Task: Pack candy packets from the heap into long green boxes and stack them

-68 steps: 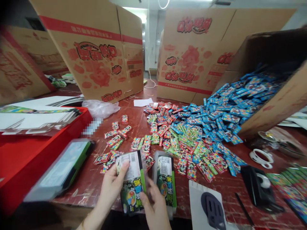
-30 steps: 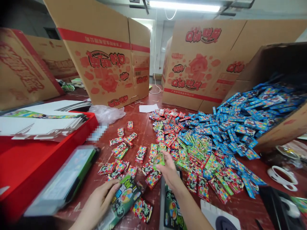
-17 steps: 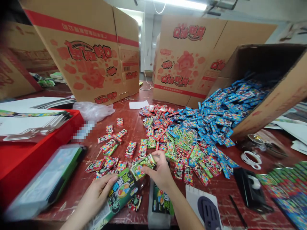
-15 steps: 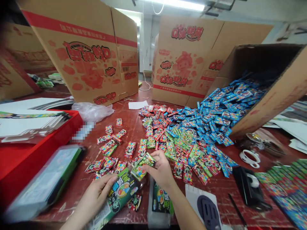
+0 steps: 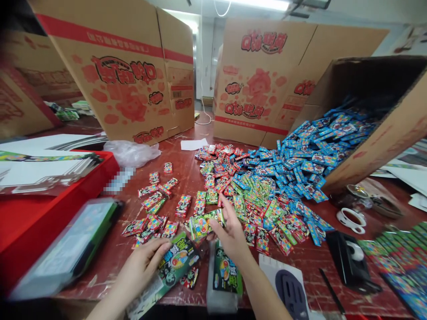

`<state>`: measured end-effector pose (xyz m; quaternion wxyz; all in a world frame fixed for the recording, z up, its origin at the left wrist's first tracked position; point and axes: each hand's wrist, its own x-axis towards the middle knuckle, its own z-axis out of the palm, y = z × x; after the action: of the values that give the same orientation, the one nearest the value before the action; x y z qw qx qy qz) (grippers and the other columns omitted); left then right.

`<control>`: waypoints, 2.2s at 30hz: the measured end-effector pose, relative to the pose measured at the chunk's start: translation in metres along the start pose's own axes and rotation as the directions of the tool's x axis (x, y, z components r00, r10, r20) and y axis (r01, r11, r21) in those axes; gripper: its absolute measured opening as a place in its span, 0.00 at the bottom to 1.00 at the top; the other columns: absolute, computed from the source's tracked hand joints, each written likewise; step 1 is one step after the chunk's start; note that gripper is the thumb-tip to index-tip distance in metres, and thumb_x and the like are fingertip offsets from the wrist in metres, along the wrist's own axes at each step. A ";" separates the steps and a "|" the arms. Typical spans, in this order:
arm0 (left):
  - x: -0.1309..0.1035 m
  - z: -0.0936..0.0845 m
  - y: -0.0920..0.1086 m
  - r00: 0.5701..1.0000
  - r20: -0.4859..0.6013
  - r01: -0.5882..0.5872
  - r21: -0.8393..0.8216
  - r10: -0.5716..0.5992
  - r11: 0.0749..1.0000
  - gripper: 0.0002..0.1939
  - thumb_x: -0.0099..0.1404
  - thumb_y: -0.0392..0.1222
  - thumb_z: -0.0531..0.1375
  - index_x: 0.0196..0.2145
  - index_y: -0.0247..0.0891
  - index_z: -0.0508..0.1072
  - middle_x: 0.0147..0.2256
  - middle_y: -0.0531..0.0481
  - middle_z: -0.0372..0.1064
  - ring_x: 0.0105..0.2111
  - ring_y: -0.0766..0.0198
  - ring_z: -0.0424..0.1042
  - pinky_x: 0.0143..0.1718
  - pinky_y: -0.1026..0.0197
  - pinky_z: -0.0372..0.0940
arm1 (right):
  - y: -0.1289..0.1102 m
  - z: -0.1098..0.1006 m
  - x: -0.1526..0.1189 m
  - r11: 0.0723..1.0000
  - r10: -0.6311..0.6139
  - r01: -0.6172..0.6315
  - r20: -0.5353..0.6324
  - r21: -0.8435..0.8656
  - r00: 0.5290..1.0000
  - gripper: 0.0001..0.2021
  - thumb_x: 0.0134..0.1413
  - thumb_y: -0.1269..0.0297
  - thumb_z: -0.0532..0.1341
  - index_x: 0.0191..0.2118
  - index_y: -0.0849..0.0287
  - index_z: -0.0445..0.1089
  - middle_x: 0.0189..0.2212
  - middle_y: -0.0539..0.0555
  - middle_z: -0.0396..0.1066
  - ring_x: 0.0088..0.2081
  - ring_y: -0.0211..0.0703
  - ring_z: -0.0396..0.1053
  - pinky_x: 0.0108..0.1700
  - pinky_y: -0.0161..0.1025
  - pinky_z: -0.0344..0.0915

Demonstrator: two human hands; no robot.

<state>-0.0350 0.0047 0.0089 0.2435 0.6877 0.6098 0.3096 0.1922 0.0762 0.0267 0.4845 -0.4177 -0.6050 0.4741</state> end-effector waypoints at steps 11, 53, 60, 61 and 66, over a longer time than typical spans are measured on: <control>0.002 0.003 -0.007 0.997 -0.061 -0.038 0.049 0.041 0.998 0.15 0.68 0.49 0.50 0.39 0.42 0.74 0.39 0.49 0.75 0.39 0.59 0.74 0.41 0.60 0.68 | -0.010 -0.014 -0.015 0.990 -0.072 0.086 0.129 -0.110 0.989 0.13 0.47 0.63 0.66 0.24 0.57 0.59 0.27 0.50 0.64 0.30 0.40 0.64 0.33 0.37 0.63; 0.003 0.022 0.026 0.984 0.151 -0.112 0.096 0.097 0.989 0.17 0.70 0.48 0.46 0.36 0.41 0.71 0.33 0.50 0.73 0.34 0.59 0.74 0.34 0.61 0.66 | -0.019 -0.033 -0.012 0.889 -0.056 0.260 0.475 -0.376 0.878 0.03 0.58 0.70 0.56 0.36 0.56 0.65 0.28 0.49 0.63 0.30 0.38 0.60 0.33 0.34 0.56; -0.002 0.031 0.011 0.994 0.042 -0.102 0.050 0.100 0.994 0.19 0.70 0.50 0.45 0.38 0.40 0.71 0.37 0.47 0.74 0.37 0.58 0.74 0.39 0.58 0.67 | 0.012 -0.004 -0.025 0.980 -0.056 0.075 0.107 -0.186 0.993 0.07 0.47 0.68 0.66 0.33 0.57 0.68 0.28 0.48 0.62 0.30 0.39 0.63 0.34 0.35 0.60; -0.002 0.032 0.009 0.994 0.019 -0.105 0.052 0.104 0.993 0.20 0.70 0.51 0.44 0.38 0.39 0.72 0.38 0.46 0.74 0.37 0.57 0.74 0.39 0.58 0.67 | 0.016 0.000 -0.028 0.979 -0.078 0.089 0.062 -0.185 0.995 0.07 0.45 0.67 0.67 0.31 0.58 0.69 0.29 0.49 0.63 0.32 0.40 0.64 0.37 0.37 0.61; -0.001 0.035 0.009 0.996 -0.005 -0.085 -0.009 0.085 0.996 0.21 0.70 0.50 0.44 0.36 0.38 0.72 0.36 0.46 0.75 0.36 0.58 0.74 0.38 0.60 0.67 | 0.021 0.005 -0.030 0.988 -0.088 0.098 0.086 -0.121 0.992 0.06 0.42 0.63 0.69 0.27 0.58 0.73 0.40 0.54 0.63 0.44 0.45 0.65 0.48 0.42 0.60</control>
<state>-0.0031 0.0041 -0.0092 0.2321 0.7111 0.5792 0.3240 0.1939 0.0504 -0.0005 0.4541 -0.3991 -0.6714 0.4287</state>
